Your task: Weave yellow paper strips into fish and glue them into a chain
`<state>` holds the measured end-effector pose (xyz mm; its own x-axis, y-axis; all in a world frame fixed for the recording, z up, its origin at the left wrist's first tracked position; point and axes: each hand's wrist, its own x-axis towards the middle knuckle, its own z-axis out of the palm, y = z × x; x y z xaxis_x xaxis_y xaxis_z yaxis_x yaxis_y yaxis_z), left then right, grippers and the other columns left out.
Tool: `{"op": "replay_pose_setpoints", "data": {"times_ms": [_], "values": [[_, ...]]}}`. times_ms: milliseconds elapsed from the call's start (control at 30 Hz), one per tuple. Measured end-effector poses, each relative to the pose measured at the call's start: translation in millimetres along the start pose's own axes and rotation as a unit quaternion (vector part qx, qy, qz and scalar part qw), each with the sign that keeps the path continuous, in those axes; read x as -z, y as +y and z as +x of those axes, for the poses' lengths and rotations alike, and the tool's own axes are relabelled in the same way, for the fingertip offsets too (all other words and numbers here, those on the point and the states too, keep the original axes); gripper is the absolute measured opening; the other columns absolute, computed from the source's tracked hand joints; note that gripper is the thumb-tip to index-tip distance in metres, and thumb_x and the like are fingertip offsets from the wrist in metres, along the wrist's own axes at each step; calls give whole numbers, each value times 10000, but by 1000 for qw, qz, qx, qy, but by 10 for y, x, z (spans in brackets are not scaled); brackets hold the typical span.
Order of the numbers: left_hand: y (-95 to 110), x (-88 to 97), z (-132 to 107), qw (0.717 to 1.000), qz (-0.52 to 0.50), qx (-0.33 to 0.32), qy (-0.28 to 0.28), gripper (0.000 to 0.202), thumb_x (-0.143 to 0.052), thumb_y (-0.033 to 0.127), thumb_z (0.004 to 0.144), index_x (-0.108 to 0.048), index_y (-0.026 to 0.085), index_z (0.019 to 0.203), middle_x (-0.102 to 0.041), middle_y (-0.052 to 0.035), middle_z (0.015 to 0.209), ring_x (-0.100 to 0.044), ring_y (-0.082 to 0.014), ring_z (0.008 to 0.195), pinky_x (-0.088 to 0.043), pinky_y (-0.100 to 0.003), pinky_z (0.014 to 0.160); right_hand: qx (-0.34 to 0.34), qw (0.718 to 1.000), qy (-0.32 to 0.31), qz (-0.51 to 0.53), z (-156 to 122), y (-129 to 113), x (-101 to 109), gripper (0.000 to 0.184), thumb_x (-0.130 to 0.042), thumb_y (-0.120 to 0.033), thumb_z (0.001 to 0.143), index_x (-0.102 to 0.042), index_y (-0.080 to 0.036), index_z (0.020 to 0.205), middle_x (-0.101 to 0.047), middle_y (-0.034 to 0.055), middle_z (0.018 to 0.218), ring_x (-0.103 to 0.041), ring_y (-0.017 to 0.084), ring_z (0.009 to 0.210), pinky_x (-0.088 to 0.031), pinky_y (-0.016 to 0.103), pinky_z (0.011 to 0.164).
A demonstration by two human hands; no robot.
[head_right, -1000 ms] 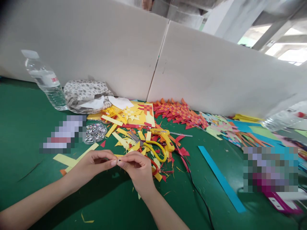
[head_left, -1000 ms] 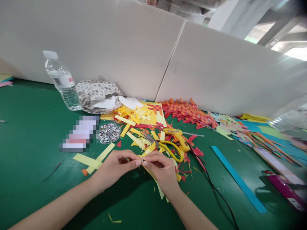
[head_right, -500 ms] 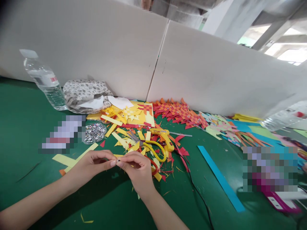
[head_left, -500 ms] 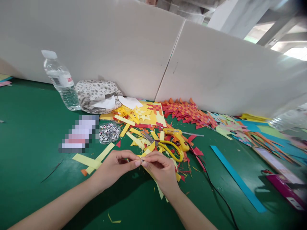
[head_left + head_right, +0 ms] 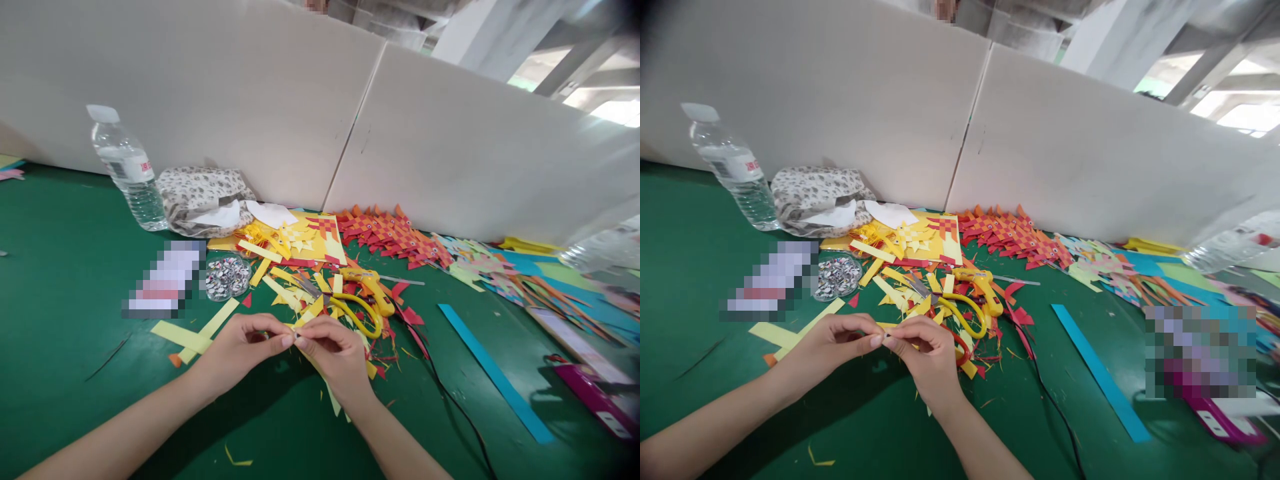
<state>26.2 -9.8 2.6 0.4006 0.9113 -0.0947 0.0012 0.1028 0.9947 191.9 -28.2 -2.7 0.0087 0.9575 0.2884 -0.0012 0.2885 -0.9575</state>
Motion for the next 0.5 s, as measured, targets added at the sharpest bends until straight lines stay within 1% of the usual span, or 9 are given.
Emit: {"op": "replay_pose_setpoints", "data": {"times_ms": [167,500], "values": [[-2,6,-9,1000,7,-8,-6,106,-663,299,731,-712,206,723,-654,-4,732,-580,-138,710,-442,-239,660,5,1000,1,1,-1,-6,3,113,-743,-157,636,-722,-263,671,-669,5,676,-618,131,643,-537,243,574],[24,-5,-11,1000,-7,1,-7,93,-665,282,734,-713,204,720,-643,2,728,-568,-128,708,-428,-232,661,4,1000,-5,9,-8,-4,6,154,-732,-124,642,-724,-271,686,-664,-4,685,-619,124,652,-532,233,581]]}}
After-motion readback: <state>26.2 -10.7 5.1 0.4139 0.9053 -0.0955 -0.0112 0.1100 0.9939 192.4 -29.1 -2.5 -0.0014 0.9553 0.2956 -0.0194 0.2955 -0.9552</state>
